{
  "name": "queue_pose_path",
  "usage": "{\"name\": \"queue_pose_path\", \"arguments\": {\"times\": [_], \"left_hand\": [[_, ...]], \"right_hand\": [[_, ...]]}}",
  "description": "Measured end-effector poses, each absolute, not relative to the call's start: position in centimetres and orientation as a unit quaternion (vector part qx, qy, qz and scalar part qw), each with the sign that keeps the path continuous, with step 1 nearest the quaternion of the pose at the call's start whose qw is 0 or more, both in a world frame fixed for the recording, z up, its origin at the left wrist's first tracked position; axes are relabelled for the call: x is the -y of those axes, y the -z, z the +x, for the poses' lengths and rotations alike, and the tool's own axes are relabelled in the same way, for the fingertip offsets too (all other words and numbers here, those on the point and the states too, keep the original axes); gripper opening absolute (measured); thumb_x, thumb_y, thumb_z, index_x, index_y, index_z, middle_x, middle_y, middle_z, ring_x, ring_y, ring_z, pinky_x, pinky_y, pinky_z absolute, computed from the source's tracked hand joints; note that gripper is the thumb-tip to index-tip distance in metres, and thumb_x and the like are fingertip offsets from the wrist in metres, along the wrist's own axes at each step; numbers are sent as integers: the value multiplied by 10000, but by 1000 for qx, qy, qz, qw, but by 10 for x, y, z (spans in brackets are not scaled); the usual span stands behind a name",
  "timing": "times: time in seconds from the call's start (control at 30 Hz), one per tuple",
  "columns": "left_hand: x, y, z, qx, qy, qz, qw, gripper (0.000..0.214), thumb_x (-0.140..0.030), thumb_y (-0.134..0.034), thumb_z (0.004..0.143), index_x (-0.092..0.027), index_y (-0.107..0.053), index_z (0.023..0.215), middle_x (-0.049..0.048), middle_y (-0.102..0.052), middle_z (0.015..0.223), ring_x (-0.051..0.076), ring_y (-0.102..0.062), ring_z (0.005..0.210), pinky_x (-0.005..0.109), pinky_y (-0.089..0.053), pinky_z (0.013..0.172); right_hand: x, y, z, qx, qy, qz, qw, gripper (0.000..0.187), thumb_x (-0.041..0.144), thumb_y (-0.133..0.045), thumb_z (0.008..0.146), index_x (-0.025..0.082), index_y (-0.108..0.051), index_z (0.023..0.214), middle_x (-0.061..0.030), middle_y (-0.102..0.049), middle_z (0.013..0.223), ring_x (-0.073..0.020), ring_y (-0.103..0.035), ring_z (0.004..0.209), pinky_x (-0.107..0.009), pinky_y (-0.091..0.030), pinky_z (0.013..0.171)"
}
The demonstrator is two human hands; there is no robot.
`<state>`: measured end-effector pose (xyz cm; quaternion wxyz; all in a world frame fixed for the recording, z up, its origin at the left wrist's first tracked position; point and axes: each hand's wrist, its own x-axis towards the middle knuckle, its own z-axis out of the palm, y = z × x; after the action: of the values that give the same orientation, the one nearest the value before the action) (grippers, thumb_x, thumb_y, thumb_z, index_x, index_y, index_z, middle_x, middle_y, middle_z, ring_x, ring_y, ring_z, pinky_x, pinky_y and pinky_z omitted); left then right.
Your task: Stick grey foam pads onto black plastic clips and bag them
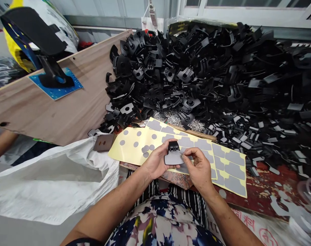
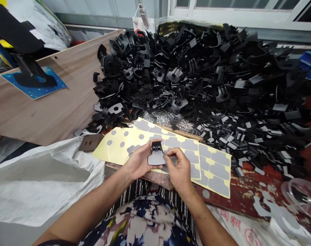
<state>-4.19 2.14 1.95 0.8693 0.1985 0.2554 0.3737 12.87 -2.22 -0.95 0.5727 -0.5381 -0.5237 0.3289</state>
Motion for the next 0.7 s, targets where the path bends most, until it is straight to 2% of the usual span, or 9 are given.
{"name": "queue_pose_path", "arguments": {"times": [0.13, 0.27, 0.37, 0.47, 0.57, 0.63, 0.7], "left_hand": [[-18, -21, -45, -268, -372, 220, 861, 460, -390, -742, 876, -277, -608, 1302, 91, -623, 1237, 215, -667, 894, 331, -598, 702], [-13, -22, -41, -292, -381, 272, 834, 605, -240, -805, 783, -292, -564, 1336, 51, -612, 1137, 200, -642, 904, 308, -568, 732], [-9, -16, -32, -345, -430, 330, 767, 538, -202, -803, 782, -277, -584, 1268, 16, -591, 1054, 169, -594, 912, 258, -518, 750], [-6, -5, -23, -386, -500, 383, 674, 435, -158, -784, 782, -254, -617, 1173, -2, -581, 1022, 143, -549, 942, 226, -476, 832], [-2, 4, -20, -398, -538, 402, 625, 402, -161, -785, 783, -244, -620, 1139, 4, -582, 1029, 145, -541, 948, 229, -474, 843], [0, 6, -22, -399, -554, 381, 624, 417, -181, -795, 777, -249, -603, 1141, 5, -583, 1013, 144, -553, 904, 230, -497, 787], [-1, 5, -26, -398, -557, 338, 646, 474, -218, -815, 765, -268, -564, 1164, -6, -574, 962, 139, -563, 807, 232, -522, 681]], "right_hand": [[23, 7, 127, 559, -287, -552, 548, 66, 214, -675, 912, 229, -611, 908, -8, -646, 892, -188, -630, 885, -324, -511, 838], [25, 2, 124, 621, -209, -554, 513, 96, 148, -612, 940, 239, -586, 922, -3, -640, 885, -183, -629, 867, -307, -515, 802], [28, 6, 120, 667, -133, -553, 481, 142, 129, -589, 954, 245, -562, 1030, -17, -624, 921, -195, -632, 868, -316, -530, 779], [31, 14, 115, 721, -42, -535, 439, 316, 105, -546, 978, 242, -500, 1260, -60, -624, 1000, -232, -634, 919, -371, -549, 805], [32, 14, 113, 753, 52, -534, 381, 580, 78, -497, 993, 247, -329, 1522, -136, -626, 1165, -281, -631, 1024, -445, -547, 842], [31, 8, 118, 737, 90, -567, 358, 707, 172, -591, 990, 260, -242, 1599, -205, -548, 1366, -337, -607, 1128, -516, -540, 889], [29, -1, 129, 712, 80, -600, 356, 832, 345, -739, 925, 252, -270, 1606, -239, -434, 1503, -409, -547, 1237, -601, -511, 966]]}}
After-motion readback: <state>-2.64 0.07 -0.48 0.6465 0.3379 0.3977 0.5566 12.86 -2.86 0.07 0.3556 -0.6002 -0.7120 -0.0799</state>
